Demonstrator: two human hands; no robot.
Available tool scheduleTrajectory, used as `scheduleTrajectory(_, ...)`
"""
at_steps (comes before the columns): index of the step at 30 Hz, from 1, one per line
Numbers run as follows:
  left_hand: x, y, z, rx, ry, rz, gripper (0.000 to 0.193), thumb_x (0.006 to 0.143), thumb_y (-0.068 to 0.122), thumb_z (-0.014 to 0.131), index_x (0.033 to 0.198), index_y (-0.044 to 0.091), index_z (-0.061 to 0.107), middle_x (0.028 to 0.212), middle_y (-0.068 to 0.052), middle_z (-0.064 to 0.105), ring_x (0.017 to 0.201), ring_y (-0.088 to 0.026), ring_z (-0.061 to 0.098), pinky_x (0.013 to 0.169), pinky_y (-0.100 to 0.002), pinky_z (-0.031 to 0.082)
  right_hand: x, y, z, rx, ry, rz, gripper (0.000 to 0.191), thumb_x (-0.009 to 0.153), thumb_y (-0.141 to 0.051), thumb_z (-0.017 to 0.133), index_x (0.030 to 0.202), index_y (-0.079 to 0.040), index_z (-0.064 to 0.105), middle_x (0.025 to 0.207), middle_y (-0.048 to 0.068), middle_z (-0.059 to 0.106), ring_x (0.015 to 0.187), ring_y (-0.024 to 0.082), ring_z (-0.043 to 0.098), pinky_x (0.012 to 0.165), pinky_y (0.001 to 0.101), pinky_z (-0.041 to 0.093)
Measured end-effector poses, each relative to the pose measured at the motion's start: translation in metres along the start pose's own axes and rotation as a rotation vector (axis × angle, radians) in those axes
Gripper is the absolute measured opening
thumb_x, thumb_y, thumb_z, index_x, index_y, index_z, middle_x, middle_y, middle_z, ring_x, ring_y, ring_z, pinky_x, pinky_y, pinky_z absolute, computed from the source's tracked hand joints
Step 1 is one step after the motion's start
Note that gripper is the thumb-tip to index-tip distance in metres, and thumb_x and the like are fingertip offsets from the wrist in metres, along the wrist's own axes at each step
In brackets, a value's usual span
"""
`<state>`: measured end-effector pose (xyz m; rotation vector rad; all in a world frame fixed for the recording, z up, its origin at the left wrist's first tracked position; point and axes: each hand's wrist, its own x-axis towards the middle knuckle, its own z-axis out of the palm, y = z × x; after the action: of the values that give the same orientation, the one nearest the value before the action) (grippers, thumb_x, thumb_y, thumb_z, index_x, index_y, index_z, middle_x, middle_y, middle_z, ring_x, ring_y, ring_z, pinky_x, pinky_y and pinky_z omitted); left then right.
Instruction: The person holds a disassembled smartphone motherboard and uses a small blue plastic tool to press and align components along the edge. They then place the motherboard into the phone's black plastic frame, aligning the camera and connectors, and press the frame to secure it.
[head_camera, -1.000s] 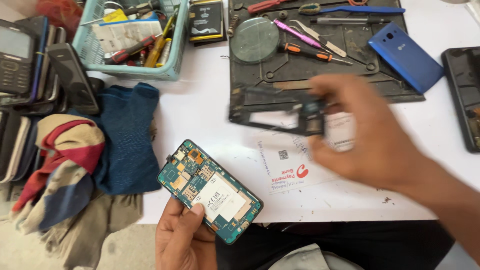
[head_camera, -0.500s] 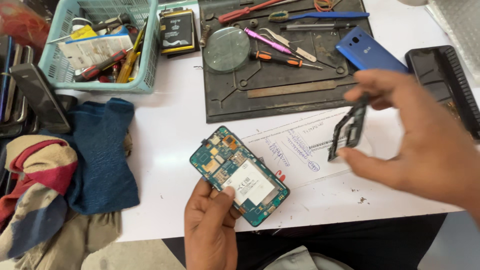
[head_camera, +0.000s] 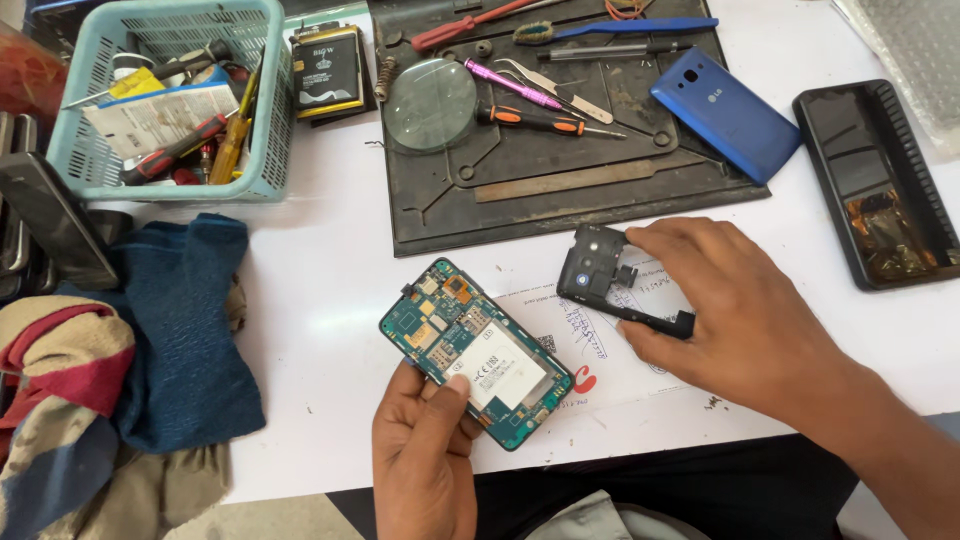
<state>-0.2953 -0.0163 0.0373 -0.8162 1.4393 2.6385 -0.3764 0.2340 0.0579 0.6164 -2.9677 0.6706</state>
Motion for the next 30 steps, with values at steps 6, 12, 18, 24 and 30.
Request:
scheduleTrajectory(6,-0.002,-0.020,0.000,-0.014,-0.097,0.025,0.042,0.099,0.003,0.061,0.137,-0.012,0.061,0.102,-0.017,0.076,0.080,-0.014,0.062,0.073,-0.030,0.047,-0.010,0.006,-0.007,-0.122,0.012,-0.078,0.084,0.070,-0.043,0.083,0.140,-0.003,0.056,0.136,0.016,0.058,0.124,0.036,0.053,0.102,0.0470,0.043)
scheduleTrajectory(12,-0.004,-0.019,0.012,-0.003,-0.059,-0.091,0.039,0.090,0.006,0.058,0.127,-0.006,0.061,0.095,-0.014,0.078,0.082,-0.015,0.071,0.077,-0.032,0.057,-0.012,0.004,-0.012,-0.103,-0.056,0.050,0.075,0.068,-0.035,0.086,0.132,-0.006,0.060,0.124,0.013,0.063,0.113,0.033,0.058,0.096,0.0463,0.046)
scheduleTrajectory(18,-0.008,-0.012,0.028,-0.033,-0.116,-0.108,0.041,0.091,0.003,0.054,0.131,-0.004,0.057,0.108,-0.014,0.076,0.092,-0.015,0.072,0.083,-0.035,0.059,-0.009,0.002,-0.009,-0.078,-0.027,0.096,0.071,0.065,-0.033,0.087,0.126,-0.006,0.064,0.115,0.013,0.064,0.110,0.033,0.059,0.094,0.0447,0.048)
scheduleTrajectory(24,-0.010,-0.013,0.031,-0.068,-0.185,-0.065,0.042,0.094,0.003,0.052,0.135,-0.004,0.054,0.112,-0.013,0.075,0.097,-0.015,0.071,0.087,-0.034,0.057,-0.009,0.008,-0.006,-0.101,-0.002,0.129,0.078,0.062,-0.035,0.090,0.127,-0.002,0.064,0.117,0.016,0.062,0.113,0.034,0.058,0.094,0.0438,0.049)
scheduleTrajectory(30,-0.008,-0.020,0.035,-0.045,-0.194,-0.090,0.038,0.095,0.004,0.052,0.133,-0.003,0.055,0.109,-0.011,0.075,0.097,-0.013,0.070,0.091,-0.033,0.057,-0.017,0.009,-0.008,-0.031,0.043,0.255,0.075,0.063,-0.027,0.090,0.126,0.002,0.064,0.119,0.019,0.062,0.108,0.031,0.065,0.092,0.0413,0.054)
